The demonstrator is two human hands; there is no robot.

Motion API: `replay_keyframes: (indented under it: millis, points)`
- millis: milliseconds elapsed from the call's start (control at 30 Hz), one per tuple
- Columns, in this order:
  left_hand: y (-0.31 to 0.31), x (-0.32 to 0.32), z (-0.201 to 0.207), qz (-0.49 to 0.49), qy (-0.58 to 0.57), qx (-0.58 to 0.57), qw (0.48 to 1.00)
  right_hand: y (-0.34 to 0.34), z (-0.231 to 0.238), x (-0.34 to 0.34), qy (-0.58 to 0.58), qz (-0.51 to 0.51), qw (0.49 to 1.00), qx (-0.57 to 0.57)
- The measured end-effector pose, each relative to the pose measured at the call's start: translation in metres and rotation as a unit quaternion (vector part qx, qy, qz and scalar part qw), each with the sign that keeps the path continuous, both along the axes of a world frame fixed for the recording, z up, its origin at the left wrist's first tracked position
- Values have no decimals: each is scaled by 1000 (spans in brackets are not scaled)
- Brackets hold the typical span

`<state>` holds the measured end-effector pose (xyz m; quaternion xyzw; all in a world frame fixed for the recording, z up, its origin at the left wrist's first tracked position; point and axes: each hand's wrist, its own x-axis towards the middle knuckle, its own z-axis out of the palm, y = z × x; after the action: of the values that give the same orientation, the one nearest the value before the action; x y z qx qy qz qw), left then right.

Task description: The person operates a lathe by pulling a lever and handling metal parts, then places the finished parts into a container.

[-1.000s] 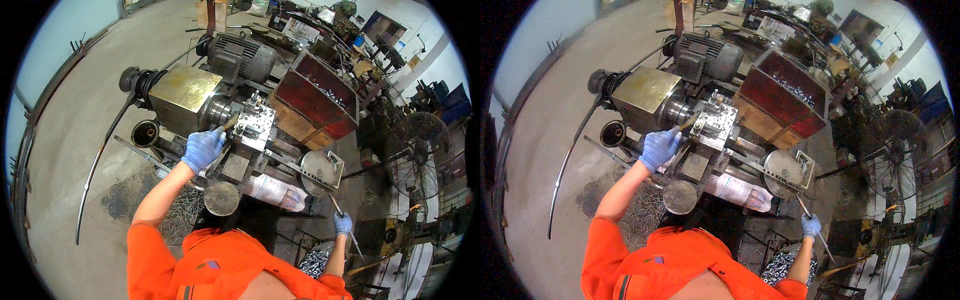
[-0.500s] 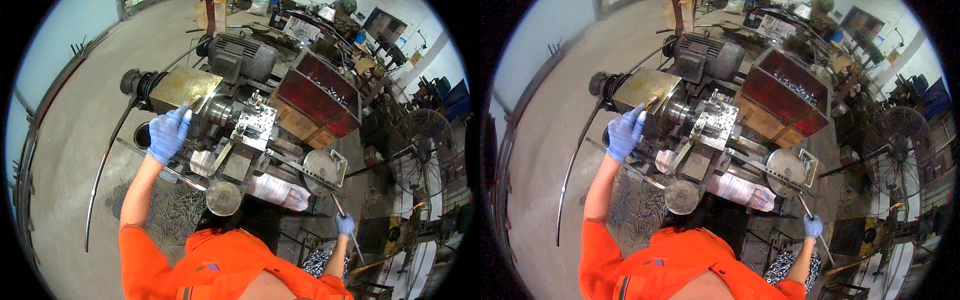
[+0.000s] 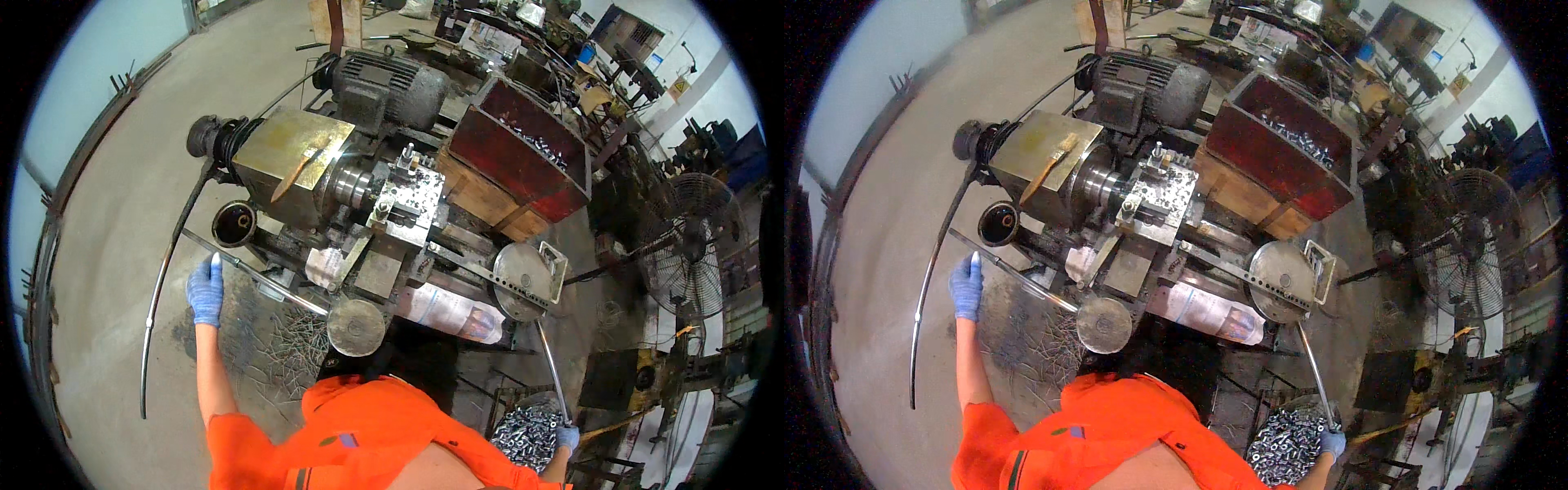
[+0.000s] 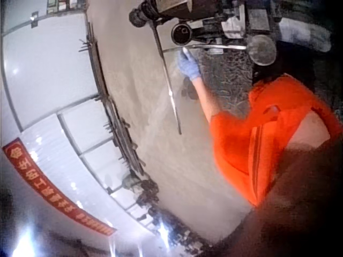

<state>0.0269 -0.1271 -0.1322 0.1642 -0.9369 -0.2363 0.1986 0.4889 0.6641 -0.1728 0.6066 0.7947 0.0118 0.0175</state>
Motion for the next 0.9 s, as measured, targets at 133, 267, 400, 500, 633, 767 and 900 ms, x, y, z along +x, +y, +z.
replay_keyframes:
  millis: [133, 267, 400, 500, 633, 767, 900]
  points:
    - [-6, -6, -28, 12, -91, 149, 985, 5, -10, 20, -42, -28, 999, -20]
    - [0, -42, -60, 70, -23, 333, 940, 14, -15, 32, -53, -37, 998, -22]
    - [18, -63, -65, 126, -12, 390, 912, 11, -27, 42, -47, -51, 998, -2]
    - [4, -61, -92, 107, 57, 415, 902, 4, -22, 34, -88, -41, 995, -11]
    - [17, -64, -80, 119, 48, 375, 918, 2, -30, 45, -63, -46, 996, 38]
    - [9, -61, -84, 123, 55, 370, 919, -10, -21, 39, -54, -22, 997, 41]
    - [5, -65, -92, 112, 51, 377, 918, -11, -22, 40, -50, -24, 997, 44]
